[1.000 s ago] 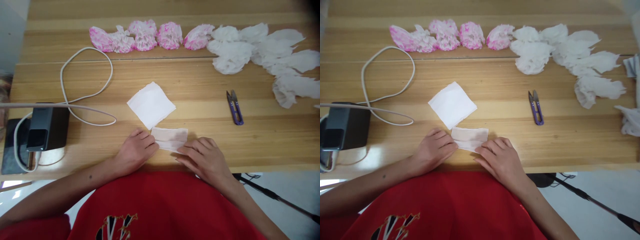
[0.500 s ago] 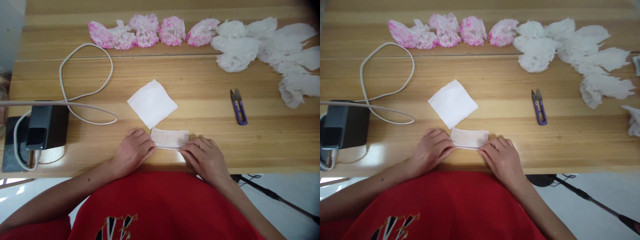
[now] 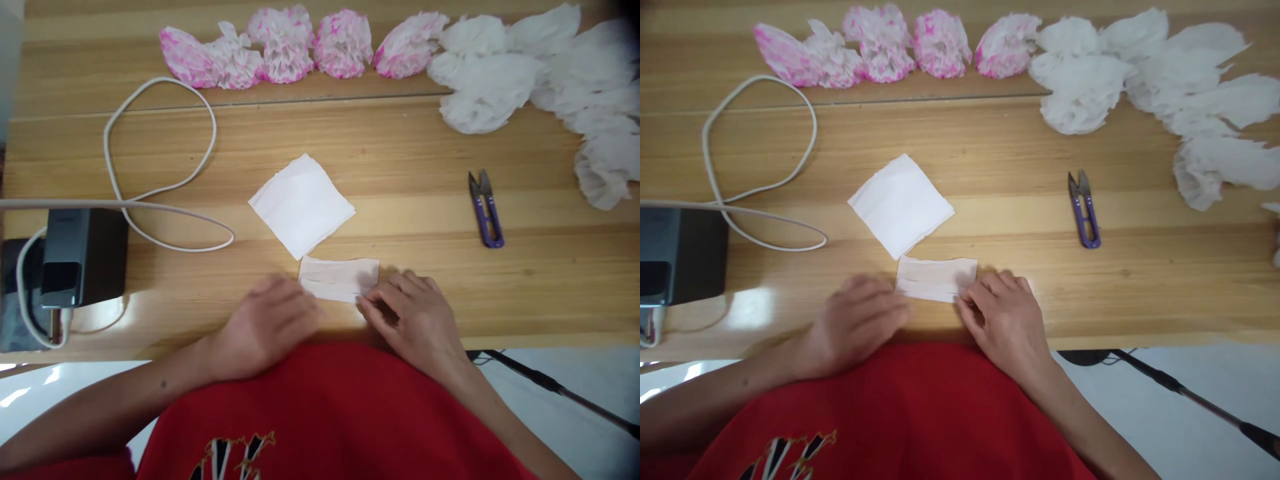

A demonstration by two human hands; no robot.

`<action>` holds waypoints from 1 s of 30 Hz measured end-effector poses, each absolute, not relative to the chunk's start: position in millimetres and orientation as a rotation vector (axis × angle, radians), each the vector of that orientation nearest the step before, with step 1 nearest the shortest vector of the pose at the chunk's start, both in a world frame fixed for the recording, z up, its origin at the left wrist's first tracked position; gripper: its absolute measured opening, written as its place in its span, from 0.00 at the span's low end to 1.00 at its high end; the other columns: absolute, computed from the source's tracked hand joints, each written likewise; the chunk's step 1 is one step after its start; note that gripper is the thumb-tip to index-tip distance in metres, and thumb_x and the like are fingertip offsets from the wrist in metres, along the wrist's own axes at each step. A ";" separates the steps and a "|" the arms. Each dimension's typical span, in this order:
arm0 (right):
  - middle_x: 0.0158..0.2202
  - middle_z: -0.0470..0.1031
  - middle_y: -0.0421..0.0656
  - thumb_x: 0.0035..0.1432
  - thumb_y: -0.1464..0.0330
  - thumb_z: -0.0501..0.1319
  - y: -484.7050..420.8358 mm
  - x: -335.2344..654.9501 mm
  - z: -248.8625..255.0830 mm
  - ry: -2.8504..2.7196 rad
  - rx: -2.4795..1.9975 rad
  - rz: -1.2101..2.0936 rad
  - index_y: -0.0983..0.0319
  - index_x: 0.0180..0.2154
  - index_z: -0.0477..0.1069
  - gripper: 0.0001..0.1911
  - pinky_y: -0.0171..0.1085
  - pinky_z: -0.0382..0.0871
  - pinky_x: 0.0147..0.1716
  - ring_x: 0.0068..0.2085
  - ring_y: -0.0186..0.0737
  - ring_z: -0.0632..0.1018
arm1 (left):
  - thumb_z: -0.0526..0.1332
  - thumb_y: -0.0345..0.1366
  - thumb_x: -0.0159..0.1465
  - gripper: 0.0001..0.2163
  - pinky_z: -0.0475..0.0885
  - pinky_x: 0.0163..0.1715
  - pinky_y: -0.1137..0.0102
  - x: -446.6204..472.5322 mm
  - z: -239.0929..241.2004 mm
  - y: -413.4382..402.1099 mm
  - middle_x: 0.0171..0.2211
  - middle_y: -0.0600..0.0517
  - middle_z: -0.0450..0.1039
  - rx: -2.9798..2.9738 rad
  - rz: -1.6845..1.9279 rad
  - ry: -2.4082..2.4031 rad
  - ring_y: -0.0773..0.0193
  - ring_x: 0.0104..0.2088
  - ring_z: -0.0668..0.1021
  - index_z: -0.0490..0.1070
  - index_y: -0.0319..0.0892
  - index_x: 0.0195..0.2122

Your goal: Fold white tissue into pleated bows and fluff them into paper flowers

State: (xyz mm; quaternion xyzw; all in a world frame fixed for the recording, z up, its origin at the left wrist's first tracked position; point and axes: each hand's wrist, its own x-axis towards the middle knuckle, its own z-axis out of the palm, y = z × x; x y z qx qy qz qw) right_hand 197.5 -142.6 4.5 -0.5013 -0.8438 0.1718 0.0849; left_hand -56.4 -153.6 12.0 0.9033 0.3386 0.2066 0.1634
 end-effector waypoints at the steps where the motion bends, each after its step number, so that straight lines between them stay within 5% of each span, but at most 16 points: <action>1: 0.29 0.71 0.42 0.62 0.65 0.58 -142.4 197.2 4.8 -2.520 -1.493 0.520 0.60 0.27 0.69 0.11 0.39 0.56 0.35 0.33 0.41 0.70 | 0.52 0.28 0.68 0.10 0.65 0.54 0.63 -54.9 13.9 -157.2 0.46 0.50 0.77 2.606 0.549 0.782 0.61 0.50 0.73 0.70 0.39 0.47; 6: 0.29 0.72 0.42 0.62 0.65 0.57 -141.9 195.0 6.1 -2.521 -1.494 0.527 0.60 0.28 0.69 0.11 0.39 0.57 0.35 0.34 0.41 0.71 | 0.48 0.31 0.70 0.18 0.57 0.64 0.63 -46.5 6.0 -168.9 0.63 0.43 0.61 2.583 0.210 0.668 0.58 0.64 0.61 0.59 0.34 0.60; 13: 0.31 0.75 0.43 0.62 0.67 0.58 -146.3 215.4 10.1 -2.416 -1.579 0.157 0.60 0.38 0.72 0.05 0.40 0.59 0.36 0.34 0.41 0.73 | 0.46 0.39 0.71 0.20 0.54 0.65 0.65 -45.4 0.3 -171.6 0.64 0.45 0.57 2.567 0.084 0.753 0.58 0.66 0.59 0.58 0.35 0.61; 17: 0.35 0.77 0.42 0.61 0.71 0.61 -152.6 212.3 10.8 -2.565 -1.193 0.166 0.58 0.42 0.73 0.07 0.39 0.60 0.36 0.35 0.39 0.73 | 0.48 0.39 0.71 0.21 0.57 0.64 0.63 -43.6 0.8 -171.8 0.64 0.45 0.58 2.607 0.124 0.767 0.56 0.65 0.60 0.59 0.36 0.61; 25: 0.39 0.78 0.43 0.59 0.76 0.59 -152.2 205.0 -8.5 -2.520 -1.146 0.285 0.60 0.42 0.74 0.10 0.38 0.63 0.36 0.38 0.39 0.73 | 0.50 0.28 0.68 0.12 0.71 0.52 0.63 -58.0 -10.6 -163.3 0.48 0.45 0.75 2.649 0.545 0.918 0.60 0.51 0.74 0.68 0.36 0.50; 30: 0.38 0.78 0.43 0.60 0.76 0.58 -153.5 206.7 -7.8 -2.520 -1.178 0.275 0.59 0.41 0.74 0.10 0.38 0.65 0.37 0.39 0.39 0.74 | 0.51 0.29 0.68 0.09 0.72 0.39 0.64 -60.2 -5.7 -152.1 0.35 0.45 0.74 2.637 0.387 1.086 0.59 0.37 0.73 0.71 0.36 0.38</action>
